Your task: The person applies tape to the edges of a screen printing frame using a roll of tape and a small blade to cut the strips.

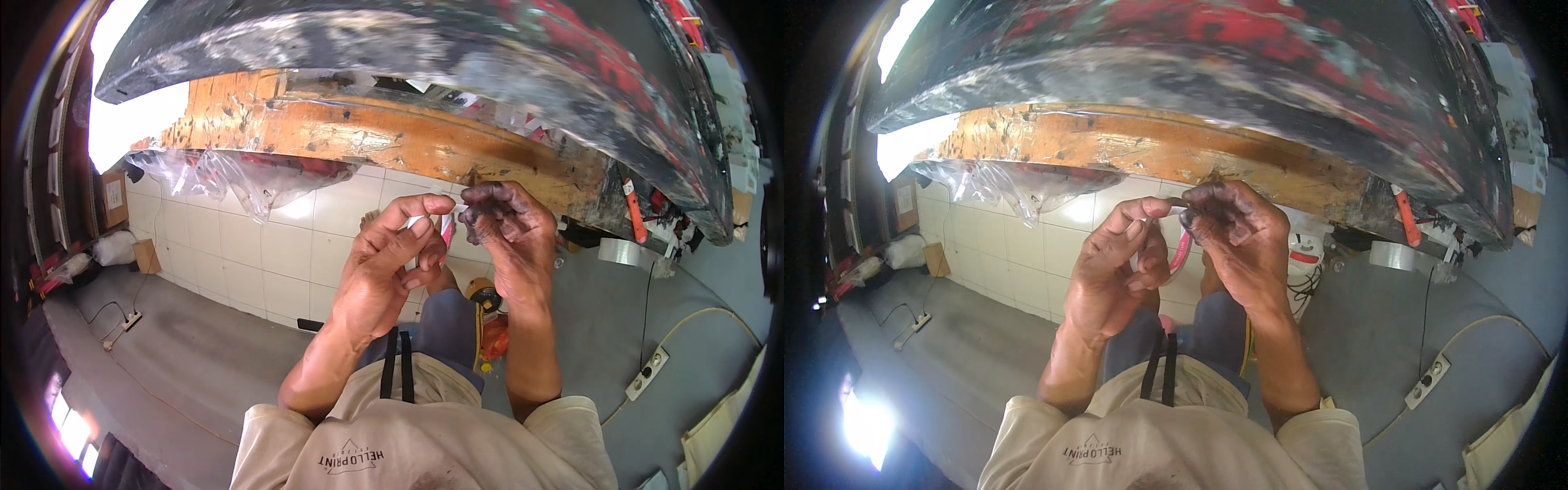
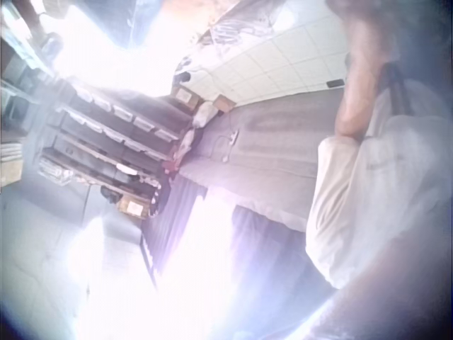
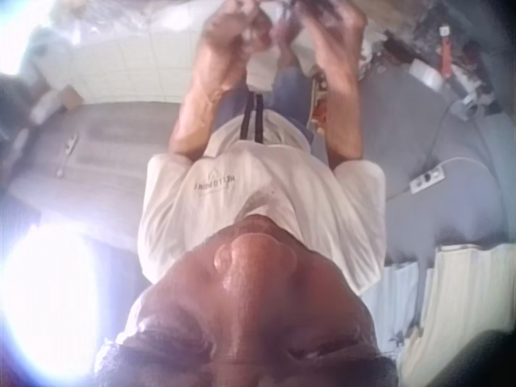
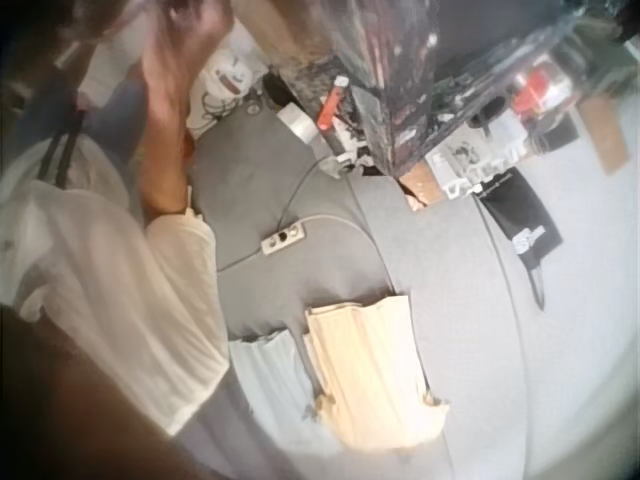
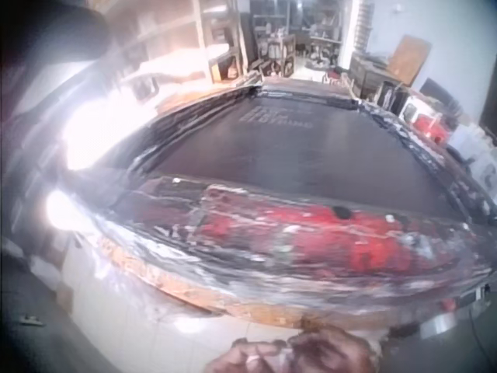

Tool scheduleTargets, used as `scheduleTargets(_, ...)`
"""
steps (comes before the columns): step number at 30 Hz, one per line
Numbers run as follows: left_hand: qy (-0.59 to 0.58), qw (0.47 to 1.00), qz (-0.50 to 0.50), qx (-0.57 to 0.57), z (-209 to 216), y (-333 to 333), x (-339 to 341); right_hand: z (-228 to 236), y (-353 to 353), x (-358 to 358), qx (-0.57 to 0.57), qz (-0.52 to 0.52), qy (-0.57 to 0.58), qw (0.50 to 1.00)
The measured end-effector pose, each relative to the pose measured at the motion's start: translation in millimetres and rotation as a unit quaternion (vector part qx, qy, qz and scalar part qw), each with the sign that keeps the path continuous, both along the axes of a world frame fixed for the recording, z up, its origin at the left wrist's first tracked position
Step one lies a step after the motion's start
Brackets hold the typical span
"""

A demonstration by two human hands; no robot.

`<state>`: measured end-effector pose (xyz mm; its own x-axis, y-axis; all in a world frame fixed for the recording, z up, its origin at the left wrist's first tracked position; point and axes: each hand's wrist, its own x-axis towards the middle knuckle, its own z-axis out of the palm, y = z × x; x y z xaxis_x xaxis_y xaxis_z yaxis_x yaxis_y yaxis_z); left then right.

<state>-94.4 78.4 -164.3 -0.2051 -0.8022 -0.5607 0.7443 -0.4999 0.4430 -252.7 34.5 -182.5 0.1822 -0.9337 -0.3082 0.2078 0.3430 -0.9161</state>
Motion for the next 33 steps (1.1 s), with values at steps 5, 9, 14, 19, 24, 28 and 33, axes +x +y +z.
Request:
scheduleTargets(5, 0.009, 1.0, 0.017, 0.006, -3, 0, 27, -3, -4, 28, 0.015, 0.038, 0.03, 0.999)
scheduleTargets(9, 0.007, 1.0, 0.027, -0.014, -8, -1, 47, -9, -5, 49, 0.032, 0.037, 0.007, 0.999)
scheduleTargets(14, -0.046, 0.998, 0.007, -0.038, -9, -8, 65, -12, -16, 70, 0.011, 0.025, 0.101, 0.994)
scheduleTargets(19, -0.395, 0.916, 0.02, -0.061, 4, -17, 74, -31, -52, 75, -0.074, -0.002, 0.36, 0.93)
scheduleTargets(24, -0.729, 0.675, -0.06, -0.096, 3, -18, 95, -74, -104, 70, -0.211, 0.045, 0.529, 0.821)
scheduleTargets(28, -0.789, 0.598, -0.068, -0.122, 0, -16, 108, -88, -122, 72, -0.215, 0.063, 0.557, 0.8)
scheduleTargets(33, -0.749, 0.647, -0.048, -0.133, 1, -27, 113, -89, -114, 68, -0.213, 0.066, 0.55, 0.805)
